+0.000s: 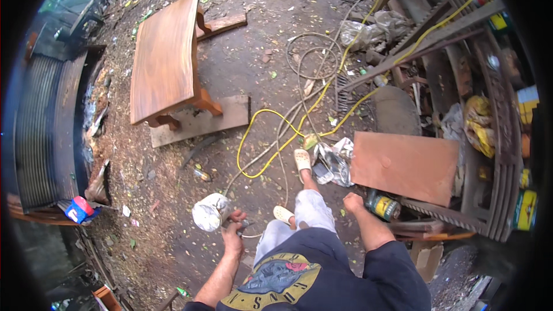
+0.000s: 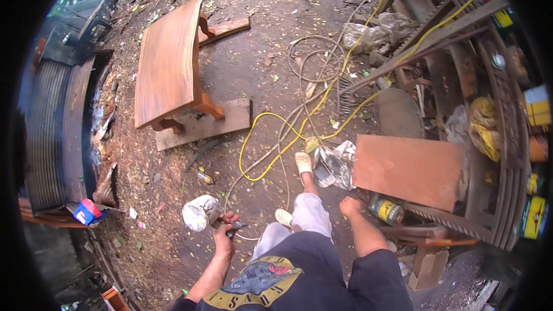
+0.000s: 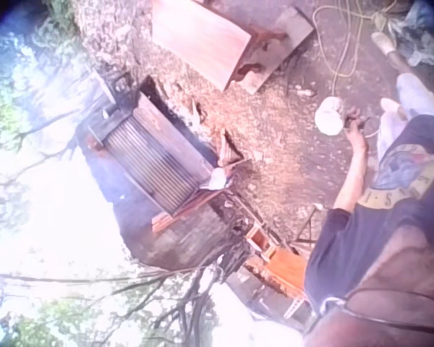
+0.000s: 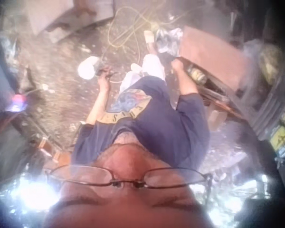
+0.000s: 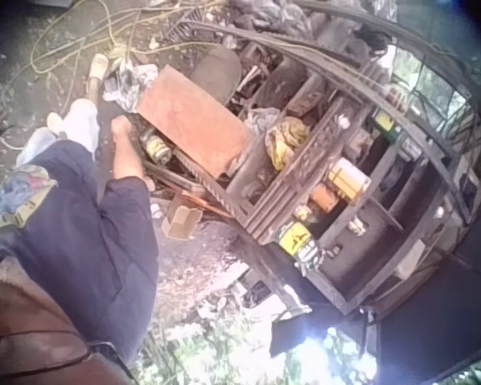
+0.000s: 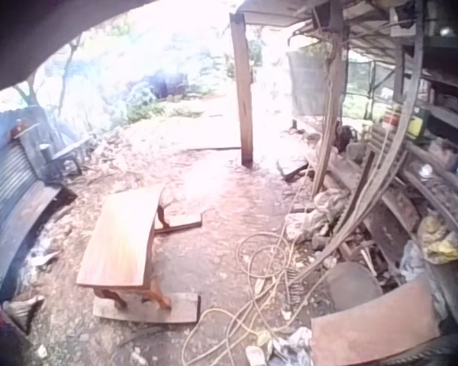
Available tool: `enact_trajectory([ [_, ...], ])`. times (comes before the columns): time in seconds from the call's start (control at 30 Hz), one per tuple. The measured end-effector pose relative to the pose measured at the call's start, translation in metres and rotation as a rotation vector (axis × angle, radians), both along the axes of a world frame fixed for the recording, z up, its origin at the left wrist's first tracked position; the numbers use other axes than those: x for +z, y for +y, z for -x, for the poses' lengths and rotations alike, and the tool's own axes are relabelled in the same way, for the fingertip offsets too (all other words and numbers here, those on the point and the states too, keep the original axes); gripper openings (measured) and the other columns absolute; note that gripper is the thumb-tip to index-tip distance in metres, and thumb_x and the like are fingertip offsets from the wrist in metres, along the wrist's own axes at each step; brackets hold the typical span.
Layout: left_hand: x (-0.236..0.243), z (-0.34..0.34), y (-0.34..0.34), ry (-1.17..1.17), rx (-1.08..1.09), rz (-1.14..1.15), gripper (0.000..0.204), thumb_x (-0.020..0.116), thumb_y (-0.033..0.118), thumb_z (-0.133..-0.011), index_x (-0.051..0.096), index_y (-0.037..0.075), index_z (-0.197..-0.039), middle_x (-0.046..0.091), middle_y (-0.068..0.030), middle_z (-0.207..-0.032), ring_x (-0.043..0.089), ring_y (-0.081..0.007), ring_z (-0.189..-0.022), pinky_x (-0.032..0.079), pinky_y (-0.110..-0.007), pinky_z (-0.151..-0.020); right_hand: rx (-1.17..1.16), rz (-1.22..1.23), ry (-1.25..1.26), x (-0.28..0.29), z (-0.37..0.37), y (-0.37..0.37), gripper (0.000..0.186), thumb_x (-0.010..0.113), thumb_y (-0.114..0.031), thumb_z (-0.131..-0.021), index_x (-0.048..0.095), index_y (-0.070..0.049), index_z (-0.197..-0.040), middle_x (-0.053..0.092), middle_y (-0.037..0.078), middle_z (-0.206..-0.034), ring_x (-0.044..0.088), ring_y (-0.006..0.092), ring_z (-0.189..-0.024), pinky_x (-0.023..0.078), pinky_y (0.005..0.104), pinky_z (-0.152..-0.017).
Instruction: The person prepares a spray gun and applies a clear finish to a wooden table. They walk around the table, spraying the top surface and legs from multiple angles to ensure even coverage.
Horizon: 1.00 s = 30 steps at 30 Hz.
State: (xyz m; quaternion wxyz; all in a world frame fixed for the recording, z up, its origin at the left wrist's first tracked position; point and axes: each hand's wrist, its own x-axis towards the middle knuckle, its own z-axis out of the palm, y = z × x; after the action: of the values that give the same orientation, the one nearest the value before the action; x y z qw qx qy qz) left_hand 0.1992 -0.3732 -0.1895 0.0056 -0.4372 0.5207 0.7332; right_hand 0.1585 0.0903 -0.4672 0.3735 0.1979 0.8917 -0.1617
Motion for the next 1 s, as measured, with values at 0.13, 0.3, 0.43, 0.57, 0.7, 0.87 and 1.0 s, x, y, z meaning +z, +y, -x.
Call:
enact_trajectory([
  [0.13,-0.014,0.063,0.010,-0.036,0.041,0.004,0.026,0.049,-0.001,-0.076,0.053,0.003,-0.101,0.057,-0.0202,-0.129,0.059,-0.0386,-0.128,0.049,-0.050,-0.108,-0.038,0.016,0.008,-0.021,0.092,-0.034,0.023,0.060,-0.027,-0.087,0.078,-0.016,-0.096,0.075,0.020,-0.105,0.071,0.0388,-0.105,0.056,0.0461,-0.093],
  [0.3,-0.048,0.142,0.013,0.020,0.112,0.013,0.029,0.050,0.003,-0.073,0.053,0.003,-0.102,0.055,-0.0201,-0.134,0.055,-0.0398,-0.133,0.048,-0.052,-0.109,-0.018,0.017,0.060,-0.114,0.182,-0.057,0.021,0.061,-0.025,-0.087,0.076,-0.015,-0.097,0.075,0.021,-0.103,0.071,0.0405,-0.101,0.056,0.0483,-0.090],
  [0.43,-0.090,0.193,0.009,-0.004,0.190,0.007,0.032,0.051,0.009,-0.071,0.051,0.005,-0.102,0.055,-0.0192,-0.135,0.053,-0.0407,-0.135,0.044,-0.055,-0.113,-0.003,0.039,0.046,-0.189,0.228,-0.076,0.020,0.061,-0.022,-0.086,0.074,-0.012,-0.098,0.075,0.021,-0.098,0.071,0.0418,-0.095,0.056,0.0498,-0.087],
  [0.57,-0.142,0.217,0.000,-0.016,0.222,0.019,0.029,0.056,0.016,-0.073,0.050,0.008,-0.100,0.055,-0.0173,-0.136,0.051,-0.0427,-0.137,0.042,-0.056,-0.114,0.032,0.054,0.093,-0.293,0.269,-0.083,0.020,0.061,-0.018,-0.086,0.072,-0.010,-0.101,0.074,0.024,-0.096,0.071,0.0434,-0.094,0.056,0.0518,-0.085],
  [0.7,-0.188,0.223,-0.002,-0.068,0.298,0.009,0.030,0.055,0.014,-0.072,0.050,0.007,-0.101,0.055,-0.0178,-0.136,0.051,-0.0429,-0.137,0.041,-0.056,-0.114,-0.099,0.083,0.207,-0.370,0.315,-0.102,0.017,0.058,-0.014,-0.089,0.070,-0.009,-0.101,0.073,0.025,-0.098,0.069,0.0459,-0.097,0.054,0.0526,-0.087],
  [0.87,-0.235,0.211,-0.011,-0.182,0.272,0.024,0.032,0.054,0.021,-0.073,0.047,0.008,-0.102,0.055,-0.0182,-0.137,0.052,-0.0411,-0.136,0.041,-0.056,-0.112,-0.103,0.034,0.158,-0.446,0.343,-0.101,0.034,0.058,-0.015,-0.089,0.065,-0.006,-0.121,0.070,0.026,-0.114,0.066,0.0450,-0.109,0.052,0.0509,-0.095],
  [1.0,-0.246,0.190,-0.022,-0.261,0.327,0.063,0.032,0.055,0.022,-0.072,0.049,0.009,-0.101,0.055,-0.0187,-0.138,0.052,-0.0407,-0.136,0.040,-0.056,-0.112,-0.123,0.037,-0.013,-0.443,0.356,-0.138,0.047,0.057,-0.013,-0.089,0.059,-0.005,-0.135,0.066,0.028,-0.127,0.062,0.0438,-0.121,0.049,0.0493,-0.103],
])
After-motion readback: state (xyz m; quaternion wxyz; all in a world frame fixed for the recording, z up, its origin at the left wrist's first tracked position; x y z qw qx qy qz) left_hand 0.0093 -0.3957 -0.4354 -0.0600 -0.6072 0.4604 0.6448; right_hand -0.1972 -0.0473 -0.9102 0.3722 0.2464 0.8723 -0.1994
